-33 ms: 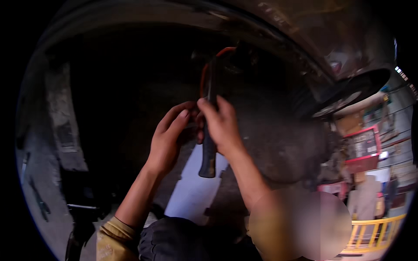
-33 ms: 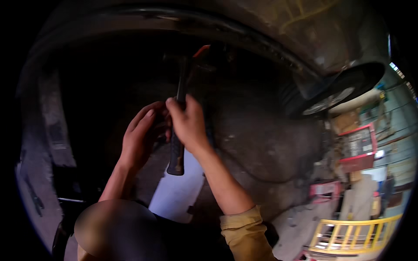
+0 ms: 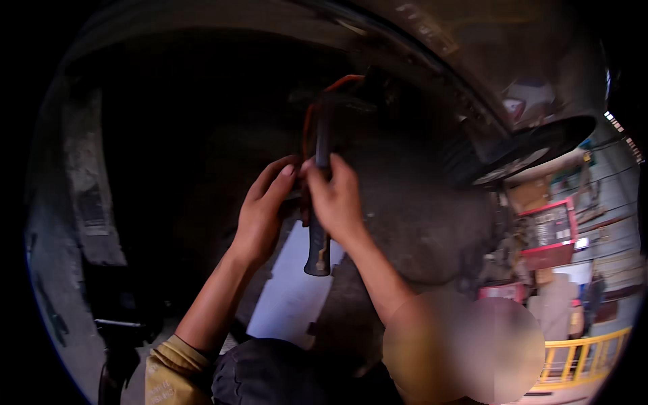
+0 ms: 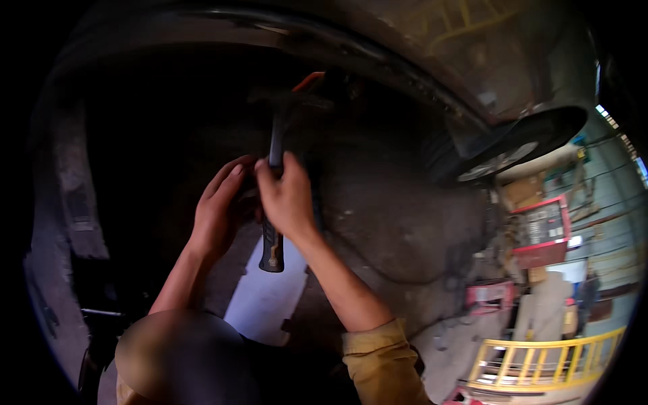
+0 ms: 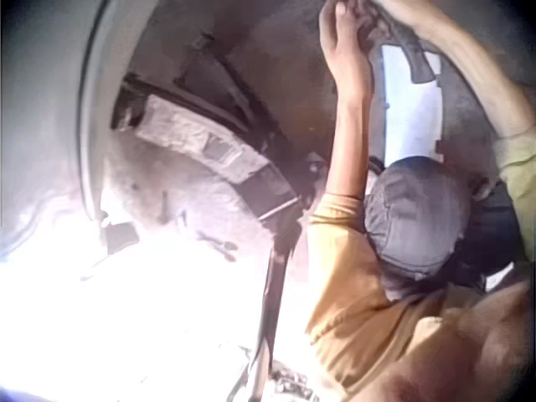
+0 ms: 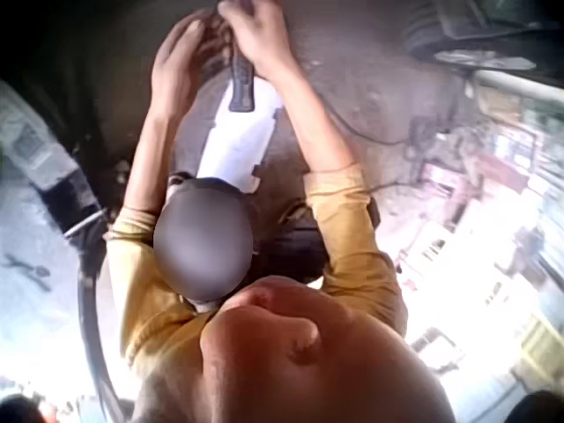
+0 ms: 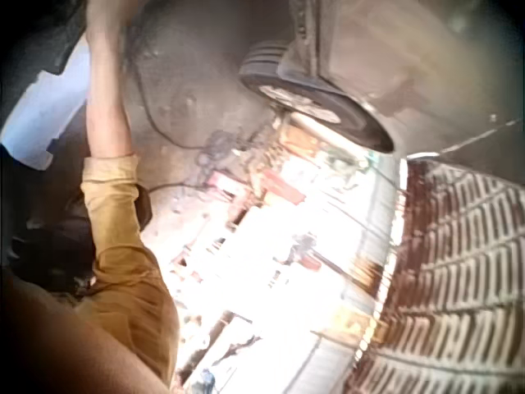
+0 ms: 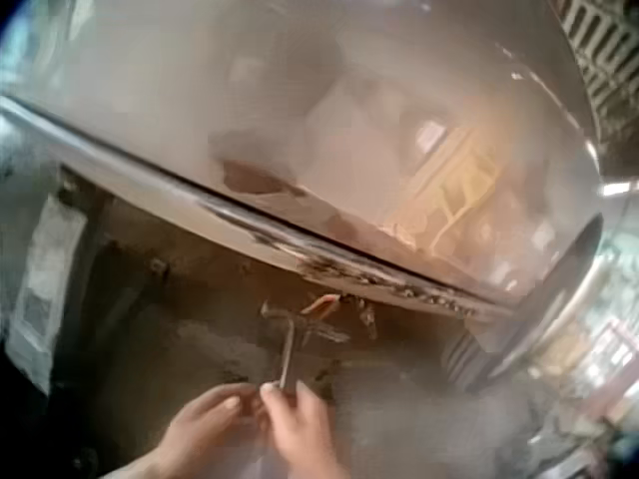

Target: The person welds the lower edge of a car bumper using a welding torch, creating sparks. They then use a hammer to tap and shape the welded area.

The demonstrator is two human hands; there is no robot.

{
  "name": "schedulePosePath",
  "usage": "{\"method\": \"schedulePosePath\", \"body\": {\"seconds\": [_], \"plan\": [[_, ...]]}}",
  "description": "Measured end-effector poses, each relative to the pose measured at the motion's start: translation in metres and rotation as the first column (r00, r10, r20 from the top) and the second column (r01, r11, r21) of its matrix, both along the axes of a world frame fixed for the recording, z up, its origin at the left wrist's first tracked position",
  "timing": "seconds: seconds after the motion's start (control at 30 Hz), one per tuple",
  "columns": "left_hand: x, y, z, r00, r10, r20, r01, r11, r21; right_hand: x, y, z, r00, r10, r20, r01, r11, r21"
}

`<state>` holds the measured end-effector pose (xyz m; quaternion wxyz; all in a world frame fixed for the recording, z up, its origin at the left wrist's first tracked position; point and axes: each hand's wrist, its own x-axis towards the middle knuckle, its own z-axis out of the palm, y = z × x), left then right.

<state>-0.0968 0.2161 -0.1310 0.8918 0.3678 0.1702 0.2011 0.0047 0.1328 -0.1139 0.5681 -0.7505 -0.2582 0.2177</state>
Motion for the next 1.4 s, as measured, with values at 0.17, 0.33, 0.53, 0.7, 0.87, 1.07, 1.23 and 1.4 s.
{"method": "schedulePosePath", "body": {"seconds": [0.17,0.33,0.53,0.7,0.87,1.07,1.23,1.4], "plan": [[0.033,-0.021,-0.01,0.999,-0.026,0.042,0.027,0.999,-0.025,-0.008,-0.029,0.023,0.632,0.357,0.688,0.07,0.858,-0.509],[0.026,0.014,-0.025,0.888,-0.019,0.46,0.175,0.938,-0.298,-0.023,-0.032,0.074,0.786,0.486,0.381,-0.214,0.793,-0.57],[0.04,0.016,0.035,0.771,-0.007,0.636,0.412,0.768,-0.491,-0.075,-0.017,0.134,0.967,0.174,0.187,-0.001,0.734,-0.679],[0.039,0.01,0.058,0.858,0.078,0.507,0.376,0.579,-0.724,-0.095,-0.008,0.151,0.976,0.174,0.132,-0.023,0.682,-0.731],[0.037,0.013,0.045,0.868,0.065,0.492,0.404,0.483,-0.777,-0.108,-0.004,0.138,0.994,0.071,0.079,0.002,0.734,-0.679],[0.053,0.022,0.057,0.774,-0.085,0.627,0.592,0.449,-0.669,-0.111,0.005,0.14,0.98,0.013,0.199,0.123,0.75,-0.65],[0.044,0.008,0.073,0.812,0.105,0.574,0.493,0.404,-0.771,-0.108,0.003,0.169,0.988,0.048,0.145,0.062,0.744,-0.665],[0.035,0.021,0.082,0.821,0.001,0.57,0.51,0.446,-0.735,-0.121,0.003,0.172,0.987,0.014,0.158,0.094,0.749,-0.656]]}}
